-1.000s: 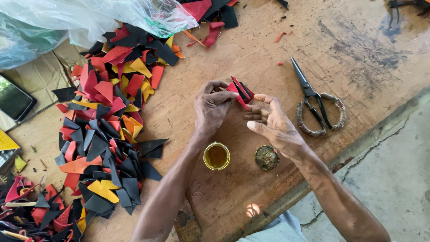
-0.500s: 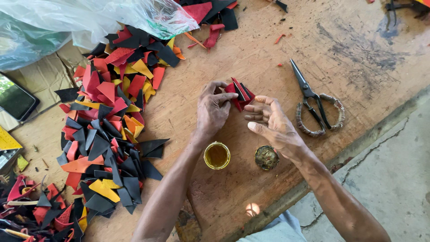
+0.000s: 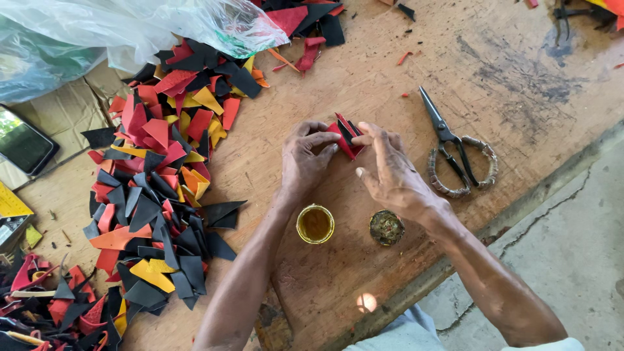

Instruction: The person repeatedly picks up small triangular pieces of colored material, applies a yellow adhesive from a small container to the edges, and presses them together to form small stacks. The person works at a wooden table with piles of red, black, and yellow pieces and a pair of scissors nearby.

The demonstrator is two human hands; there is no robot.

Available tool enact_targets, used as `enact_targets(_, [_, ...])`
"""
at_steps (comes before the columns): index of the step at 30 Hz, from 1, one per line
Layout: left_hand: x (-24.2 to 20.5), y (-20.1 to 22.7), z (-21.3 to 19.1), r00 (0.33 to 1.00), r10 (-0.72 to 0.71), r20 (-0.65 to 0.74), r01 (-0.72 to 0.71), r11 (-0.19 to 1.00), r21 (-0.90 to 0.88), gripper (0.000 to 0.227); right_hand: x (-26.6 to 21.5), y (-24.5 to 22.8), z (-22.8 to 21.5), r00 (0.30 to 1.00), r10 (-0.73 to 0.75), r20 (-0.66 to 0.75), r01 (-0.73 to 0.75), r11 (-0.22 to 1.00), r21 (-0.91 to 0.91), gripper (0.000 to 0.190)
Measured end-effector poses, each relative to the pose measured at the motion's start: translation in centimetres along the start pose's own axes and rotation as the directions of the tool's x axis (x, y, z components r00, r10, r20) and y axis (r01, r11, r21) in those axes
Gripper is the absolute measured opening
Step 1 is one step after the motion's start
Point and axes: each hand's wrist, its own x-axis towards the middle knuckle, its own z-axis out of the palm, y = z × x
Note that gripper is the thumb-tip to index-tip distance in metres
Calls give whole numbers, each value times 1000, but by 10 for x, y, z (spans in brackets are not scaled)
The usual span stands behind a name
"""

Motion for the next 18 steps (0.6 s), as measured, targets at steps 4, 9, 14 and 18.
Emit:
enact_targets(4, [-4,1,-1,997,-61,-57,51,984,-172,22,6,-7,-1,997,75,33,-76,995,60,83])
enact_targets(9, [-2,-3,-3,995,-75,-68,65,989,-136,20,6,-9,-4,999,45,8,-46,997,58,80])
enact_targets(14, [1,0,-3,996,16,-88,-20,999,-50,22,6,3,0,998,61,23,-63,996,65,80])
enact_targets(18, [5,6,-5,989,-143,-26,140,986,-91,26,7,-4,-4,1000,23,-6,-22,998,61,79])
